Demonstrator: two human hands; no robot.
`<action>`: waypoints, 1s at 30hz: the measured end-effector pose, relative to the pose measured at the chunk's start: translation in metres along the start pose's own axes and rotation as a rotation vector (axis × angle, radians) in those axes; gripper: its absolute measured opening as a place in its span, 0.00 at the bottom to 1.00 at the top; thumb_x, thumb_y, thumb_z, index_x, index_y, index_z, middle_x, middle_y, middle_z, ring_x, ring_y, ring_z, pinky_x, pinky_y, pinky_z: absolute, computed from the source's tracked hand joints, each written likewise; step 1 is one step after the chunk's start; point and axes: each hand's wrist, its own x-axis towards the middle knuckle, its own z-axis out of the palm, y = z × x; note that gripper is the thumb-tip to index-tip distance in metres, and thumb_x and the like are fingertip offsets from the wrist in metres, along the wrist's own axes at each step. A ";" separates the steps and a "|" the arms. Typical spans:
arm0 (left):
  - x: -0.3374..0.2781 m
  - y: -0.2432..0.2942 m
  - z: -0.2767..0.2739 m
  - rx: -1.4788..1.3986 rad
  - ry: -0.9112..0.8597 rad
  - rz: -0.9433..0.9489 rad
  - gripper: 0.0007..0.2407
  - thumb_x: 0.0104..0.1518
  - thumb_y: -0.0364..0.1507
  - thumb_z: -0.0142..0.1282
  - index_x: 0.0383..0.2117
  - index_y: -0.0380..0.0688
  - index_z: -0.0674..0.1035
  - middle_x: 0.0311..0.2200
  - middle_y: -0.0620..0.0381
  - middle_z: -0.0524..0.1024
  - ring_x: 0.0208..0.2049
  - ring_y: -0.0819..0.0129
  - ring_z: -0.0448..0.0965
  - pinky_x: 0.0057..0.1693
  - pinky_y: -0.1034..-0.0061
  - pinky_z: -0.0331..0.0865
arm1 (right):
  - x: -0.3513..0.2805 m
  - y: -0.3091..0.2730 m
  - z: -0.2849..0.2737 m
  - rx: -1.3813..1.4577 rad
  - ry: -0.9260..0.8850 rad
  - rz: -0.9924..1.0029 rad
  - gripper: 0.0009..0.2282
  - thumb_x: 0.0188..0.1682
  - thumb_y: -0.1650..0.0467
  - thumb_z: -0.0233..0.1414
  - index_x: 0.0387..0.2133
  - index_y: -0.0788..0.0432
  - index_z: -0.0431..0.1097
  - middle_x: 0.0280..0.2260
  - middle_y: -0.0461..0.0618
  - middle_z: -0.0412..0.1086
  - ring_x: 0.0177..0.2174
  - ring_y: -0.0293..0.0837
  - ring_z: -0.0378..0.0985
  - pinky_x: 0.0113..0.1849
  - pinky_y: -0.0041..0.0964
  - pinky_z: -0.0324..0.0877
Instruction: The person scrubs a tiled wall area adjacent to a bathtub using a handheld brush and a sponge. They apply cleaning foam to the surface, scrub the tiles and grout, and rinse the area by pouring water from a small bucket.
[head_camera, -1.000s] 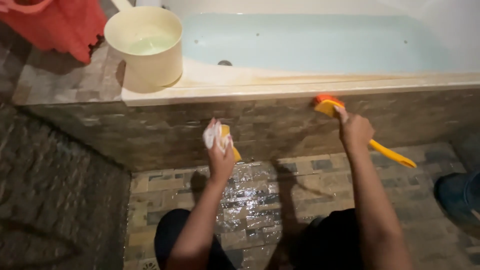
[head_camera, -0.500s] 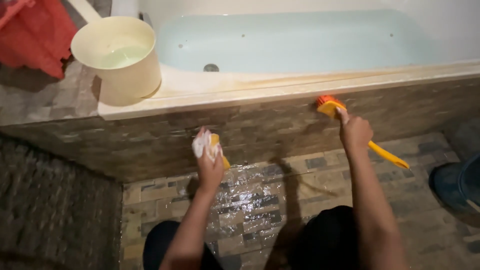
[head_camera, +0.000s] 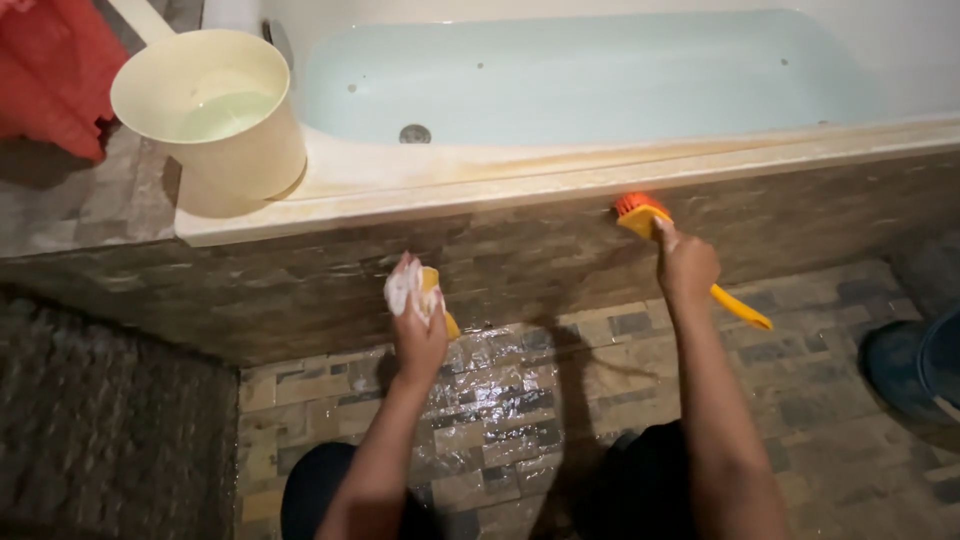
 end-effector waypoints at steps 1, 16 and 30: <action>0.001 -0.001 0.001 0.033 -0.008 0.019 0.21 0.63 0.20 0.48 0.65 0.30 0.64 0.66 0.35 0.60 0.69 0.46 0.60 0.73 0.60 0.55 | 0.004 -0.004 0.010 -0.002 -0.058 0.009 0.30 0.58 0.47 0.42 0.31 0.58 0.80 0.25 0.66 0.73 0.28 0.66 0.76 0.31 0.59 0.68; 0.003 -0.004 -0.016 0.016 -0.030 -0.108 0.22 0.65 0.21 0.42 0.68 0.34 0.62 0.64 0.39 0.62 0.64 0.50 0.66 0.68 0.62 0.62 | -0.028 -0.021 0.074 0.180 -0.100 -0.117 0.25 0.59 0.52 0.46 0.28 0.61 0.78 0.22 0.66 0.70 0.24 0.66 0.74 0.28 0.58 0.65; -0.004 -0.003 -0.039 0.083 -0.006 0.031 0.19 0.64 0.20 0.44 0.63 0.34 0.66 0.62 0.39 0.66 0.65 0.45 0.65 0.70 0.62 0.60 | -0.051 -0.019 0.113 0.108 -0.157 -0.188 0.17 0.60 0.58 0.45 0.41 0.55 0.78 0.25 0.65 0.73 0.26 0.63 0.76 0.31 0.57 0.68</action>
